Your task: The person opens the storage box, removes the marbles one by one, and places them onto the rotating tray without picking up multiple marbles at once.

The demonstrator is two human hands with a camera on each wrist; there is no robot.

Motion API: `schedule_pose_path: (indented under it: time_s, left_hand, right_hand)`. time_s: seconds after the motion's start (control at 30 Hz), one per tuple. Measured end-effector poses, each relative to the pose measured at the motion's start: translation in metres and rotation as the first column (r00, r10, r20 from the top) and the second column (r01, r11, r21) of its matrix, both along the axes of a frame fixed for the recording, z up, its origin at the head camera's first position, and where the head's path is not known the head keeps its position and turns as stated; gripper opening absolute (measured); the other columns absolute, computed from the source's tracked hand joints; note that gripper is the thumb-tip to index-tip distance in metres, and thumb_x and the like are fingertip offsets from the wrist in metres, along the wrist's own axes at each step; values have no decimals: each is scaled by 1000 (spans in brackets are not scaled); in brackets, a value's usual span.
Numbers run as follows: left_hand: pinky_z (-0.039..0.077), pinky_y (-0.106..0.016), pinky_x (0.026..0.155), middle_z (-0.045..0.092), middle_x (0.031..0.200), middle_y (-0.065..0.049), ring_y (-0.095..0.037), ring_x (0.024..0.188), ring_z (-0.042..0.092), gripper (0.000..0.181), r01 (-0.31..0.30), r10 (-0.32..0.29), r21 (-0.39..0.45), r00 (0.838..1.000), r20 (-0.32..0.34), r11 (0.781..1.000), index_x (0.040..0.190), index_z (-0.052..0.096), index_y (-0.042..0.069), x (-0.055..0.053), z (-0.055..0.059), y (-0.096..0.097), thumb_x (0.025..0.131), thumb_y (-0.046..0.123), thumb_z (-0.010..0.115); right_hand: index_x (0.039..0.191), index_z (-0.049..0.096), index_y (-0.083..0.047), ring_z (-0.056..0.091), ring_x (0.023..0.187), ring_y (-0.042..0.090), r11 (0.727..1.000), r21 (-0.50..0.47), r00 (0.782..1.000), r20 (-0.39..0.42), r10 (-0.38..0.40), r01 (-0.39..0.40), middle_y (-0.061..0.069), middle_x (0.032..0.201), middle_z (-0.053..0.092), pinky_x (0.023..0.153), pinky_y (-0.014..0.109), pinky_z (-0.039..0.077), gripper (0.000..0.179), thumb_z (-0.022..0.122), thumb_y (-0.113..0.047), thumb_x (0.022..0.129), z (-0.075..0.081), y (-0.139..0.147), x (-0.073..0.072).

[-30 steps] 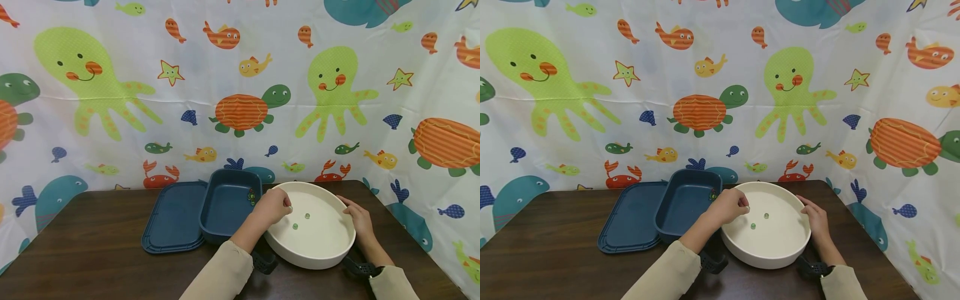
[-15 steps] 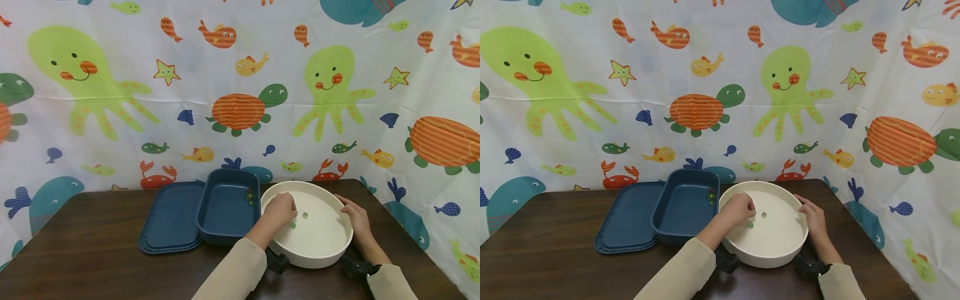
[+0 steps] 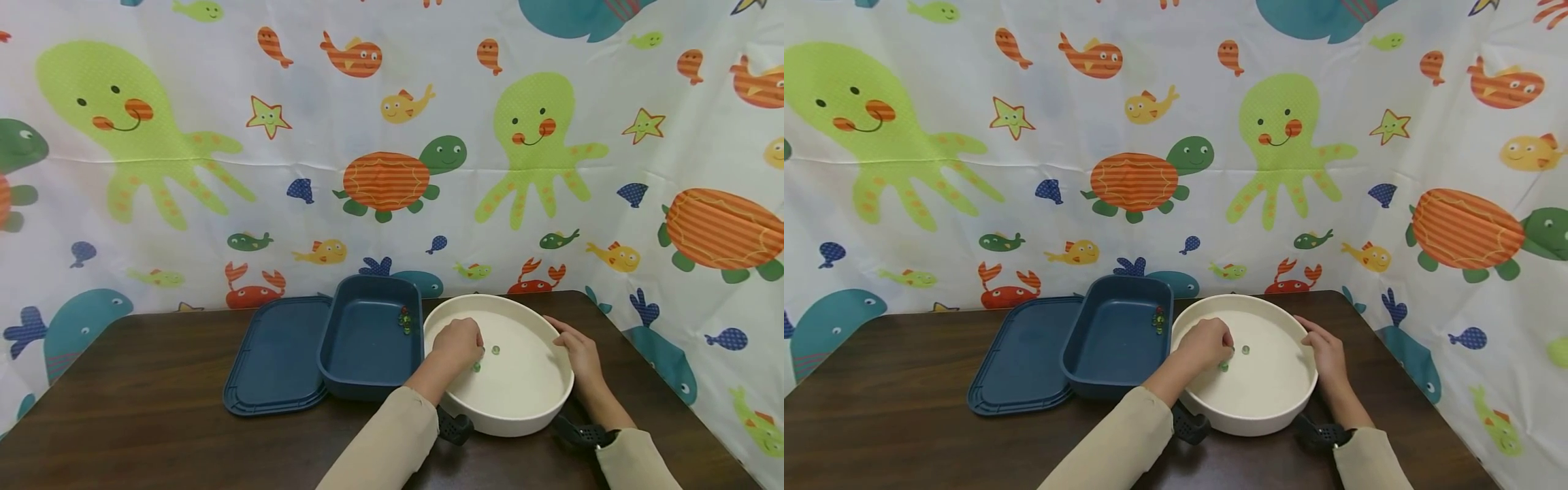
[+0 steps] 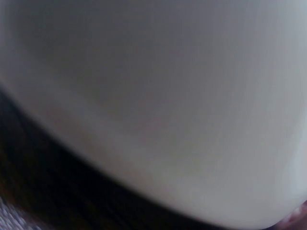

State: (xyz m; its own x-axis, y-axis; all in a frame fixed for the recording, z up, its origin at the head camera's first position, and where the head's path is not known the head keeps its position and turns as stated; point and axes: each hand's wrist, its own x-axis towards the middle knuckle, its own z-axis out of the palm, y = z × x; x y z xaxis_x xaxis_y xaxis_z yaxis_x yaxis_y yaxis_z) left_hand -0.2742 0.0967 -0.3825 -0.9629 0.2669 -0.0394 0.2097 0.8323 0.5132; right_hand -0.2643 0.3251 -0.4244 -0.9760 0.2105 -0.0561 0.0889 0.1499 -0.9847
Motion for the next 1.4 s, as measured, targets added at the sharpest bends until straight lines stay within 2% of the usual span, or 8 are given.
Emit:
schedule_pose_path:
  time_s: [0.17, 0.3, 0.43, 0.73, 0.93, 1.13, 1.4]
  left_hand:
    - [47, -26, 65, 71, 81, -1, -13, 68, 57, 4, -7, 7, -4, 1000, 6, 1000, 89, 76, 9, 0, 2, 0, 89, 14, 76]
    - [51, -28, 70, 74, 92, -2, -14, 73, 60, 11, -10, 10, -10, 1000, 18, 1000, 98, 77, 9, 2, 6, -1, 89, 16, 76]
    - [54, -29, 76, 75, 101, -1, -13, 79, 62, 18, -9, 9, -5, 1000, 2, 1000, 107, 77, 11, 4, 13, -7, 91, 20, 75]
    - [56, -31, 77, 72, 102, -2, -16, 88, 65, 21, 2, 1, 33, 997, -80, 999, 114, 75, 12, 10, 40, -39, 97, 23, 69]
    - [57, -37, 81, 73, 107, -5, -21, 95, 68, 21, -25, 29, 51, 997, -73, 998, 115, 74, 11, 7, 50, -65, 98, 21, 67]
    - [59, -38, 78, 73, 107, -9, -22, 90, 67, 21, -63, 69, 78, 995, -74, 995, 115, 74, 8, -1, 49, -87, 99, 18, 66]
    - [59, -35, 74, 72, 102, -9, -19, 82, 65, 16, -132, 141, 134, 988, -58, 982, 109, 75, 8, -10, 36, -111, 97, 15, 67]
  right_hand:
    - [148, 50, -5, 60, 100, -13, 1000, -1, 1000, -3, -7, 7, 11, 154, 46, 84, 9, 51, 53, 40, -4, 96, 0, 0, 0]
    - [148, 50, -6, 59, 99, -14, 1000, 0, 1000, 5, -4, 4, 13, 155, 44, 83, 8, 51, 53, 39, -5, 97, 0, 0, 0]
    - [148, 50, -6, 59, 99, -14, 1000, 3, 1000, 7, -4, 4, 12, 155, 45, 83, 8, 50, 52, 39, -6, 97, 0, 0, 0]
    - [148, 50, -6, 60, 98, -14, 1000, -15, 1000, 10, -2, 2, 12, 155, 44, 83, 9, 51, 53, 39, -5, 97, 0, 0, -1]
    - [148, 50, -7, 59, 95, -16, 1000, -3, 1000, 15, -15, 15, 6, 152, 49, 81, 8, 51, 53, 40, -5, 96, 0, 0, 0]
    - [148, 51, -8, 58, 95, -18, 1000, 15, 1000, 25, -18, 18, 6, 152, 48, 81, 7, 50, 53, 40, -5, 96, 0, 0, 0]
    - [149, 50, -8, 57, 95, -19, 1000, 20, 999, 33, -16, 15, 10, 155, 44, 81, 6, 49, 53, 39, -6, 97, 1, -2, 0]
